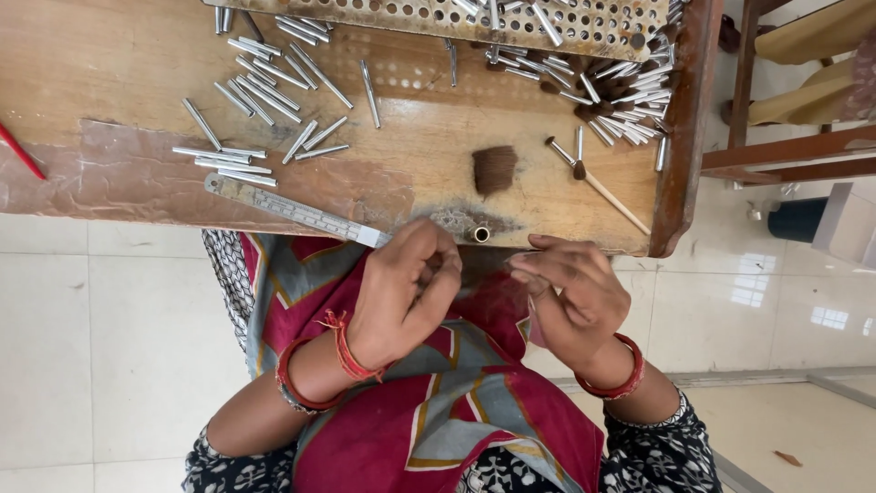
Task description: Assembling small metal components onto wooden sticks to create cosmetic or craft brushes.
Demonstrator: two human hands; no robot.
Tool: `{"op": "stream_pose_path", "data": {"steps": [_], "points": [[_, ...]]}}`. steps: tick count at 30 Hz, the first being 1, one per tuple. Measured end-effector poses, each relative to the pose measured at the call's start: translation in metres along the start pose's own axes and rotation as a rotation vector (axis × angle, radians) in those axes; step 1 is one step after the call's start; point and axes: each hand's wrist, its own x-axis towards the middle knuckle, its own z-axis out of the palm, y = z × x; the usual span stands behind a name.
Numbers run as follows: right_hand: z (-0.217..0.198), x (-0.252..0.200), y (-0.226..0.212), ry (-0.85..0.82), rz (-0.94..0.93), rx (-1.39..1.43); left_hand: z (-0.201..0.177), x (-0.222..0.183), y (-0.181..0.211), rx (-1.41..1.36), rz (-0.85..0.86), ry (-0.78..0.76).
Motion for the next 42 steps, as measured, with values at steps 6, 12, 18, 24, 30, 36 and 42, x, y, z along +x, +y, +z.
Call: {"op": "stream_pose_path", "data": {"steps": [6,12,18,24,30,36,42], "points": [[0.012,0.002,0.017,0.028,0.331,0.195,0.013,0.018,-0.016,0.545,0.391,0.225],[0.017,0.001,0.021,-0.002,0.400,0.129,0.017,0.020,-0.026,0.679,0.525,0.249],[0.011,0.011,0.013,-0.100,0.315,0.000,0.016,0.020,-0.032,0.689,0.529,0.226],[0.002,0.026,0.001,-0.166,0.205,-0.105,0.011,0.020,-0.027,0.672,0.556,0.229],[0.000,0.017,-0.003,-0.139,-0.050,-0.414,0.003,0.014,-0.017,0.608,0.430,0.170],[0.002,0.017,-0.005,-0.089,-0.089,-0.400,-0.001,0.011,-0.013,0.579,0.433,0.147],[0.016,0.014,0.010,-0.185,0.088,-0.089,-0.009,0.010,-0.001,0.560,0.457,0.084]]}}
